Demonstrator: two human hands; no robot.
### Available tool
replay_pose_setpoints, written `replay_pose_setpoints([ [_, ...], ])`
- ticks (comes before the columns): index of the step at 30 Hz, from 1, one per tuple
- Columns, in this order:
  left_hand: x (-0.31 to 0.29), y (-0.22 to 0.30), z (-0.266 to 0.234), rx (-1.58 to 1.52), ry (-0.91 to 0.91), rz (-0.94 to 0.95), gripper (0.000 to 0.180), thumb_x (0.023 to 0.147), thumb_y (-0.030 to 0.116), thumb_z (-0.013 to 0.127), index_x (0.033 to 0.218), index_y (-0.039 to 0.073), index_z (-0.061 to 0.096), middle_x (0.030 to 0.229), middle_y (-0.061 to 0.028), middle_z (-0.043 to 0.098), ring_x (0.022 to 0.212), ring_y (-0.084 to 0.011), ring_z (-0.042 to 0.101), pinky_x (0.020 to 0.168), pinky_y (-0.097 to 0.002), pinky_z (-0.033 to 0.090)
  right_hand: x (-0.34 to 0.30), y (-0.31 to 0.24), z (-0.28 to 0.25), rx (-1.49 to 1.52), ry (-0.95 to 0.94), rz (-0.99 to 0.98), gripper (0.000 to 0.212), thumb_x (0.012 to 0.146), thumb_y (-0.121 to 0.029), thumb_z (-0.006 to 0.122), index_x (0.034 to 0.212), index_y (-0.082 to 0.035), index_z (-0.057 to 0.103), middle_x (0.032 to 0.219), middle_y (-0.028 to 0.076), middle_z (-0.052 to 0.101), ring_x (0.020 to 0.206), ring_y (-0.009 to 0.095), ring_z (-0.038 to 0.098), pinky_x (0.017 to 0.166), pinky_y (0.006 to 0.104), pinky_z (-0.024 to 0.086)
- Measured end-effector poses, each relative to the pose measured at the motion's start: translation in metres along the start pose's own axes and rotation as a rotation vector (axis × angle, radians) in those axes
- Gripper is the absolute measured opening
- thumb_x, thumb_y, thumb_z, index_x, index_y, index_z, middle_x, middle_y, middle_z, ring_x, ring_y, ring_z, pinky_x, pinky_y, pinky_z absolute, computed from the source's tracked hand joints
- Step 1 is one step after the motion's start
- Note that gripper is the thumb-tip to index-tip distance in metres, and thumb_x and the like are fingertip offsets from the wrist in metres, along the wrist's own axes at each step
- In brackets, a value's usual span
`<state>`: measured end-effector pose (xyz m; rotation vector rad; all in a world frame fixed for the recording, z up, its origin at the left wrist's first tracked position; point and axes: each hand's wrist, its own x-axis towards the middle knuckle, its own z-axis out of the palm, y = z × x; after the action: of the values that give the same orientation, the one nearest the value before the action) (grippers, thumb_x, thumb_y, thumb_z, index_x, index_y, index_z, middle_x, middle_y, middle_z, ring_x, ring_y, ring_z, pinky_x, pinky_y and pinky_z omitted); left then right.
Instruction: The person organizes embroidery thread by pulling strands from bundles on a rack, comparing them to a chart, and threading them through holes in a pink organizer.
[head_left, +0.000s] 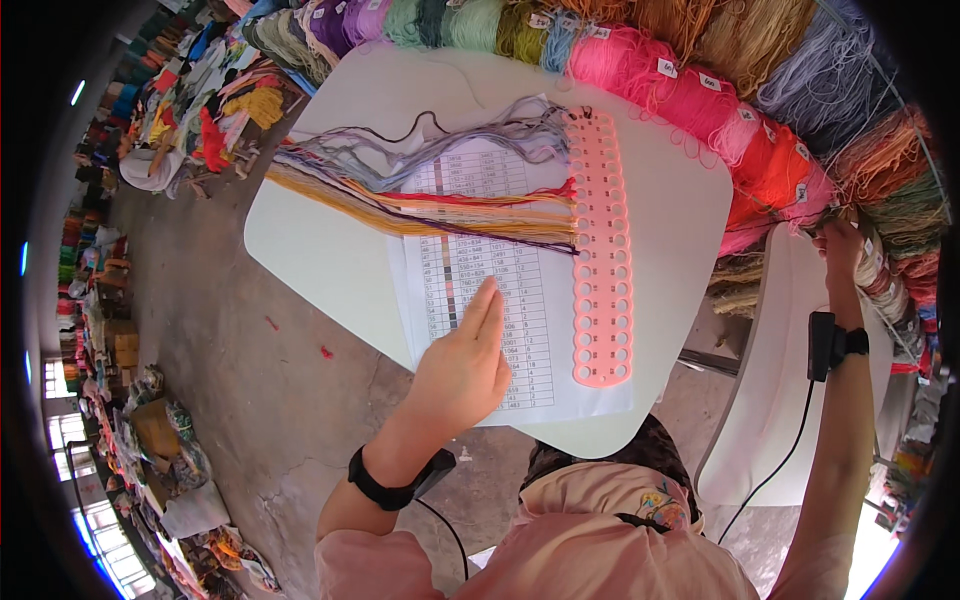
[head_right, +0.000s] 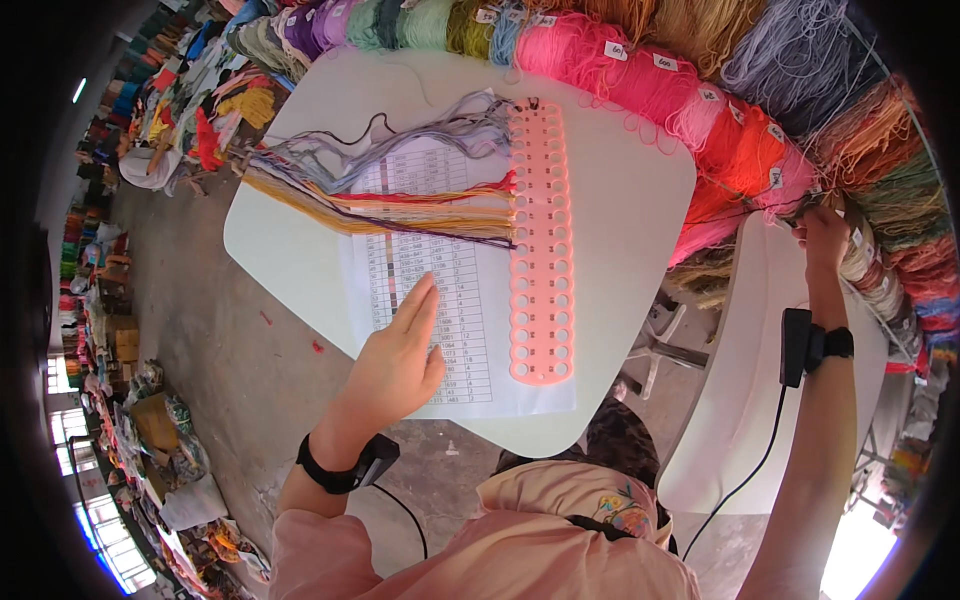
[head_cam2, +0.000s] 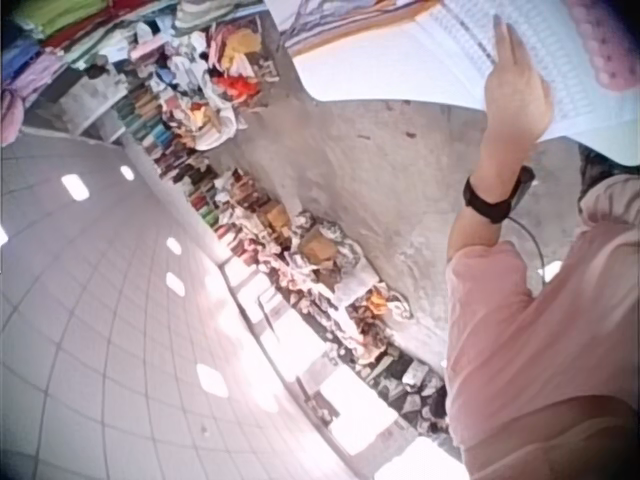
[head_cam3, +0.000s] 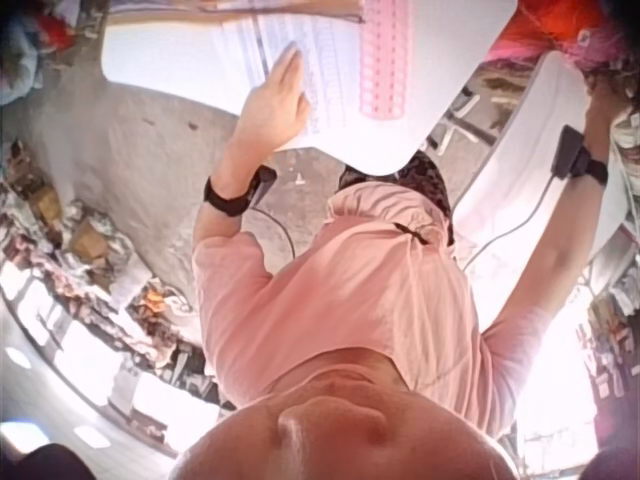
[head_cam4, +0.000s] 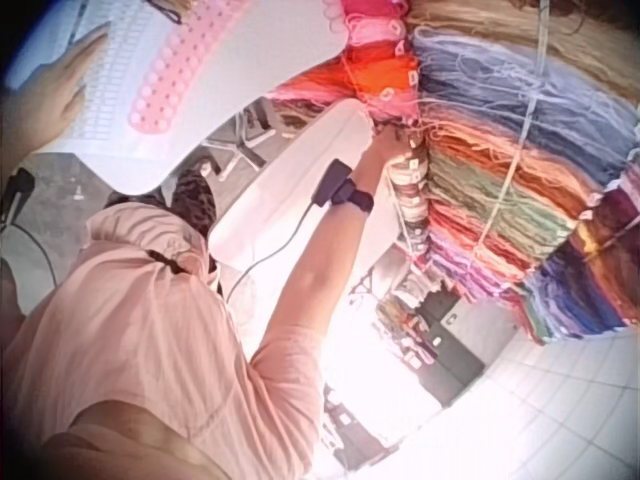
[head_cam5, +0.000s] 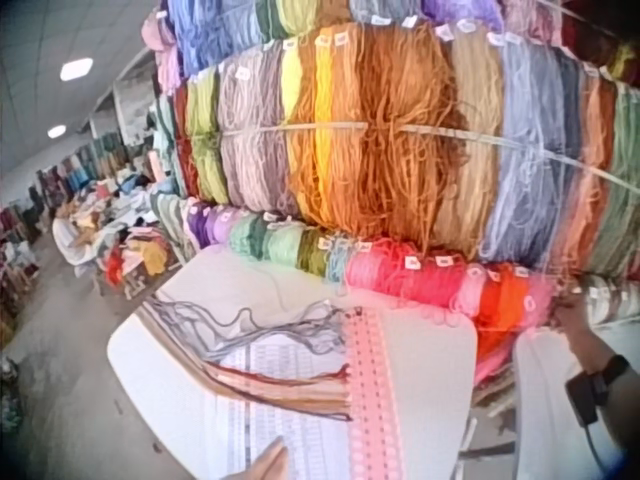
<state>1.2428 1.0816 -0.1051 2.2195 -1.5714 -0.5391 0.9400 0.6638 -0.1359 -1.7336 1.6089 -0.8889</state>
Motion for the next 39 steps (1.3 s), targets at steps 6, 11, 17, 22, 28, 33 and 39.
replay_pose_setpoints([
  [6, 0.001, 0.008, 0.000, 0.027, -0.014, -0.044, 0.053, 0.065, 0.003, 0.046, 0.114, -0.010, 0.030, 0.124, -0.0206, 0.030, 0.078, -0.0335, 0.054, 0.063, -0.0351, 0.046, 0.004, 0.004, -0.002, 0.061, -0.055, 0.006, 0.010, 0.071, -0.010, 0.049, 0.071, -0.002, 0.055, 0.060, 0.003, 0.055, 0.046, 0.010, 0.053, 0.038, 0.0204, 0.035],
  [11, 0.001, 0.014, 0.004, 0.093, 0.006, -0.080, 0.053, 0.065, 0.002, 0.046, 0.114, -0.010, 0.031, 0.124, -0.0206, 0.029, 0.076, -0.0333, 0.054, 0.063, -0.0356, 0.046, 0.006, 0.009, -0.004, 0.198, -0.057, 0.035, 0.009, 0.072, -0.011, 0.051, 0.074, -0.004, 0.056, 0.061, 0.002, 0.056, 0.049, 0.010, 0.053, 0.040, 0.0203, 0.035],
  [17, 0.002, 0.024, 0.010, 0.257, 0.031, -0.115, 0.052, 0.064, 0.003, 0.045, 0.113, -0.010, 0.032, 0.124, -0.0216, 0.029, 0.076, -0.0333, 0.054, 0.063, -0.0372, 0.045, -0.016, -0.003, -0.003, 0.410, -0.040, 0.149, 0.011, 0.073, -0.011, 0.053, 0.083, -0.007, 0.056, 0.064, 0.001, 0.057, 0.054, 0.008, 0.053, 0.044, 0.0191, 0.035],
  [22, 0.006, 0.036, 0.019, 0.515, -0.101, -0.254, 0.055, 0.066, 0.005, 0.044, 0.116, -0.013, 0.028, 0.125, -0.0284, 0.023, 0.066, -0.0289, 0.058, 0.056, -0.0364, 0.046, -0.013, 0.003, -0.003, 0.484, -0.099, 0.110, 0.013, 0.073, -0.011, 0.054, 0.085, -0.007, 0.056, 0.069, 0.003, 0.060, 0.054, 0.008, 0.053, 0.044, 0.0184, 0.035],
  [28, 0.018, 0.029, 0.030, 0.573, -0.047, -0.258, 0.049, 0.071, 0.006, 0.038, 0.115, -0.014, 0.028, 0.115, -0.0305, 0.036, 0.068, -0.0318, 0.058, 0.057, -0.0403, 0.046, -0.008, 0.010, -0.018, 0.498, -0.167, 0.008, 0.015, 0.071, -0.011, 0.055, 0.084, -0.004, 0.058, 0.068, 0.004, 0.060, 0.058, 0.008, 0.055, 0.047, 0.0200, 0.037],
  [33, 0.017, 0.094, -0.011, 0.564, -0.244, -0.169, 0.020, 0.070, 0.020, 0.050, 0.067, 0.000, 0.053, 0.071, -0.0163, 0.053, 0.067, -0.0333, 0.054, 0.054, -0.0418, 0.043, -0.024, 0.002, 0.001, 0.684, -0.191, 0.085, 0.011, 0.070, -0.011, 0.054, 0.077, -0.005, 0.060, 0.065, 0.003, 0.059, 0.058, 0.010, 0.054, 0.048, 0.0225, 0.038],
  [39, 0.077, 0.226, -0.017, 0.009, -0.402, 0.424, 0.017, 0.073, 0.014, 0.055, 0.081, -0.001, 0.056, 0.075, -0.0156, 0.055, 0.067, -0.0311, 0.053, 0.057, -0.0332, 0.043, -0.026, -0.002, -0.031, 1.031, -0.329, 0.179, 0.006, 0.072, -0.008, 0.054, 0.077, -0.005, 0.057, 0.071, 0.005, 0.060, 0.058, 0.010, 0.054, 0.051, 0.0210, 0.040],
])
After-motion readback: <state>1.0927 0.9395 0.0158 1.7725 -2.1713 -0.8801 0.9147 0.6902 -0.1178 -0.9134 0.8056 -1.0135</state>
